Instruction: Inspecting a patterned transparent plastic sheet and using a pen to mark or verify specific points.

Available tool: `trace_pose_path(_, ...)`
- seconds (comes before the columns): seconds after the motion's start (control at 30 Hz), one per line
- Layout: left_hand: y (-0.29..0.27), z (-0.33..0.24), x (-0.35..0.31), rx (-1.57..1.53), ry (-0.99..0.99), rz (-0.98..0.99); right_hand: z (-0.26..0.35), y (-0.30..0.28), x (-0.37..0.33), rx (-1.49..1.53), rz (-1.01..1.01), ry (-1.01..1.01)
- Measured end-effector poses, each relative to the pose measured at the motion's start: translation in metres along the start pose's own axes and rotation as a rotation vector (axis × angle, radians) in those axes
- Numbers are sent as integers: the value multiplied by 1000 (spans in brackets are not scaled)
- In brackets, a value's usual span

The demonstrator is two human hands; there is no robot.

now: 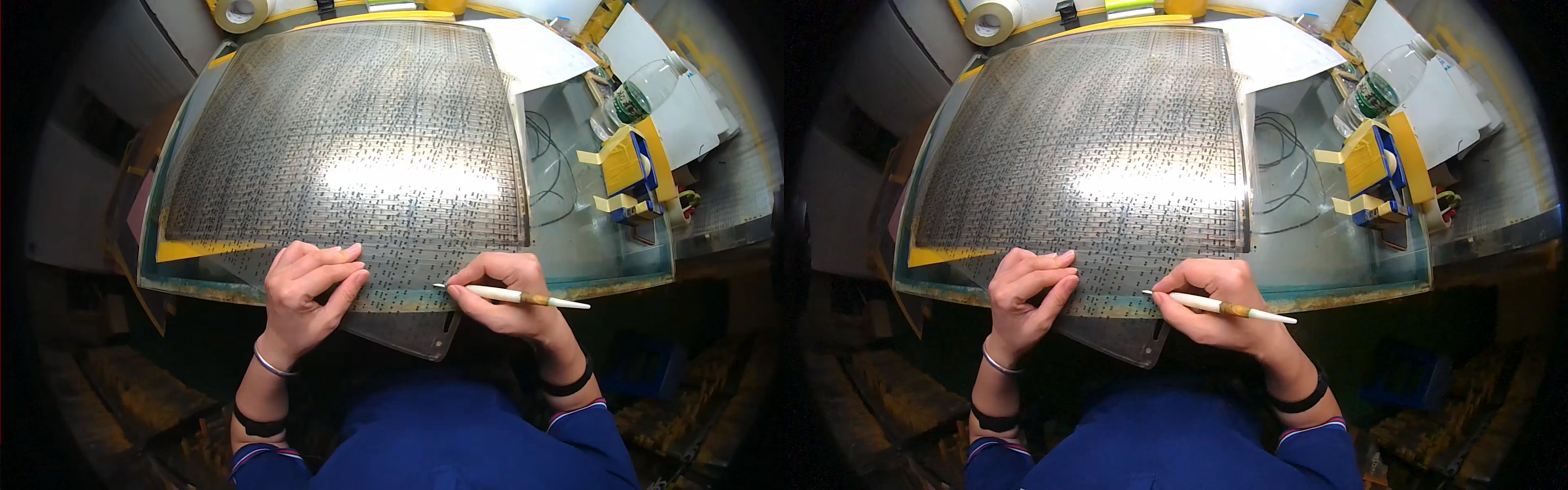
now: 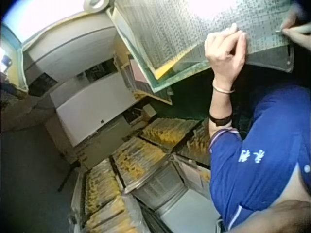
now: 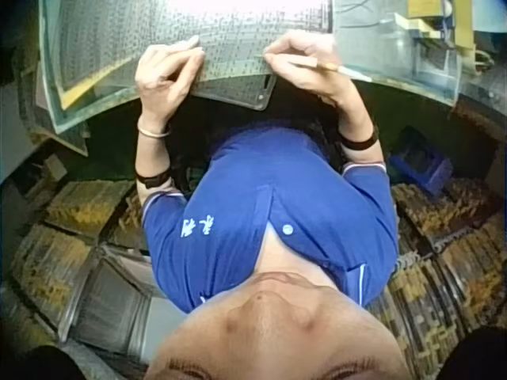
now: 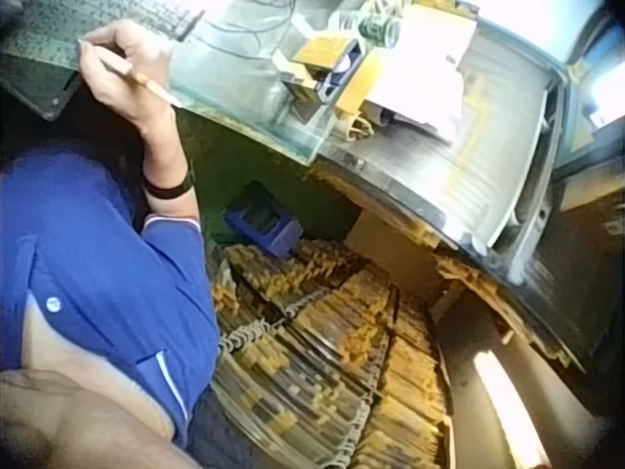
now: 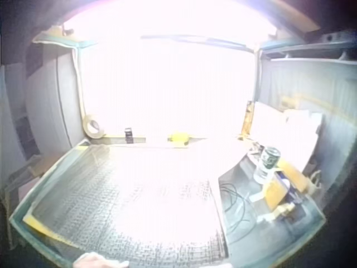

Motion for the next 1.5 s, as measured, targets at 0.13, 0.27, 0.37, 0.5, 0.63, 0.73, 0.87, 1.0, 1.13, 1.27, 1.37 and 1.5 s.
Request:
trace_pose_path(0.13,1,2,-1,-11,-13,-9,1,0,1,10,36,-5)
trace_pose_path(0.27,1,5,2,-25,-33,26,3,0,1,17,58,10)
trace_pose_path(0.37,0,7,4,-38,-44,54,1,-1,1,7,43,2)
trace_pose_path(0.5,1,10,4,-68,-52,49,2,0,0,31,40,5)
trace_pose_path(0.63,1,11,3,-84,-65,35,2,0,2,9,68,6)
trace_pose_path(0.73,1,11,3,-88,-68,25,2,0,1,5,45,-2)
trace_pose_path(0.87,1,11,3,-80,-60,24,3,0,2,-6,47,-5)
trace_pose_path(1.0,1,12,2,-79,-61,23,2,0,1,20,94,9)
trace_pose_path(1.13,1,11,3,-78,-57,17,1,0,1,9,36,-4)
trace_pose_path(1.27,1,11,2,-73,-56,14,3,0,2,12,96,-9)
trace_pose_path(1.37,1,11,3,-71,-50,11,2,-1,3,-6,19,-23)
trace_pose_path(1.5,1,11,3,-72,-53,15,3,-1,2,2,23,0)
Point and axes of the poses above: each hand's wrist, its own x-axis towards the middle knuckle, its own y-axis out of the palm, z = x × y, the point moved 6 cm from there along x, towards the middle knuckle, and after that the axes turned 5 degrees about x, right-handed, at the moved point
